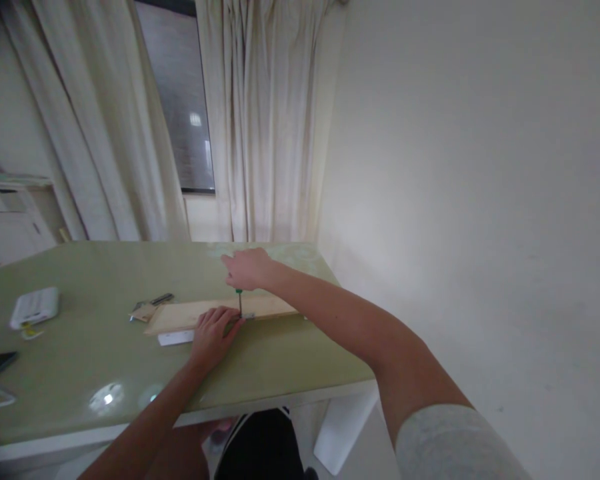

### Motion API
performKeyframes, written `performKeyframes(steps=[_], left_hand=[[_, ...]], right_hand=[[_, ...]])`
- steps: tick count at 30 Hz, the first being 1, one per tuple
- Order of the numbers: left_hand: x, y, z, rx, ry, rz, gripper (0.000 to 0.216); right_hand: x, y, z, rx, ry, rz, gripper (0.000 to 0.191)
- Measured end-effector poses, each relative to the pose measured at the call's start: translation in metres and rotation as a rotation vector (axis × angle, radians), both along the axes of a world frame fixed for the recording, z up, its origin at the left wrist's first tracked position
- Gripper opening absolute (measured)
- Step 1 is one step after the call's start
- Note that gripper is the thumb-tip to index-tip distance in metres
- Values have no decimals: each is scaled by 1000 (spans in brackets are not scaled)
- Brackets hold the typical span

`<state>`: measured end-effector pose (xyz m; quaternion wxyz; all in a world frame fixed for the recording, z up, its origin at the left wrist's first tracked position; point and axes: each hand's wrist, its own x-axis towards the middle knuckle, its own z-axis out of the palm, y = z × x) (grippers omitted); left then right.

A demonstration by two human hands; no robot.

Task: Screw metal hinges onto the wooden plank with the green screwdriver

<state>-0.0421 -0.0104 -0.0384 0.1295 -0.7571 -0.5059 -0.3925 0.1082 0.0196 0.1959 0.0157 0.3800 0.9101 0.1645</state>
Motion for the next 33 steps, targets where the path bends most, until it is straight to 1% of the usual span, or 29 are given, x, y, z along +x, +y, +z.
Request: performKeyframes(steps=[2, 4, 6, 9, 11, 13, 15, 16, 18, 23, 25, 28, 29, 31, 33], left_hand=[[0, 0, 0, -4, 2, 1, 22], [0, 0, -1, -9, 5, 0, 22], [0, 1, -2, -11, 8, 4, 22], [0, 1, -1, -2, 13, 10, 21], [-1, 1, -1, 2, 15, 8, 21], [-1, 0, 0, 1, 15, 5, 20], [-1, 0, 0, -3, 12, 6, 20], [-1, 0, 0, -4, 10, 6, 20], [-1, 0, -1, -3, 4, 5, 20], [0, -1, 0, -16, -2, 6, 21], [0, -2, 1, -25, -3, 6, 21], [0, -3, 2, -30, -1, 0, 20], [0, -3, 2, -30, 1, -2, 20], [0, -3, 2, -27, 2, -5, 21], [0, -2, 2, -28, 3, -8, 21]], right_hand=[[-4, 1, -3, 43, 20, -90, 35], [-6, 1, -5, 59, 20, -111, 38], [-4, 0, -4, 47, 6, -60, 38], [1, -3, -1, -5, -19, 63, 33], [3, -4, -1, -14, -10, 76, 34], [1, -3, -3, 20, 19, -1, 36], [-3, -1, -6, 57, 42, -89, 34], [-5, 0, -7, 66, 45, -109, 34], [-8, 0, -7, 62, 38, -86, 34], [-6, 0, -1, -33, 17, 120, 30], [-6, 2, 0, -38, 37, 95, 32], [-7, 5, -3, 18, 80, -25, 35], [-7, 5, -5, 32, 91, -45, 35], [-6, 2, -8, 29, 108, -24, 31], [-2, -1, -10, -4, 135, 45, 28]])
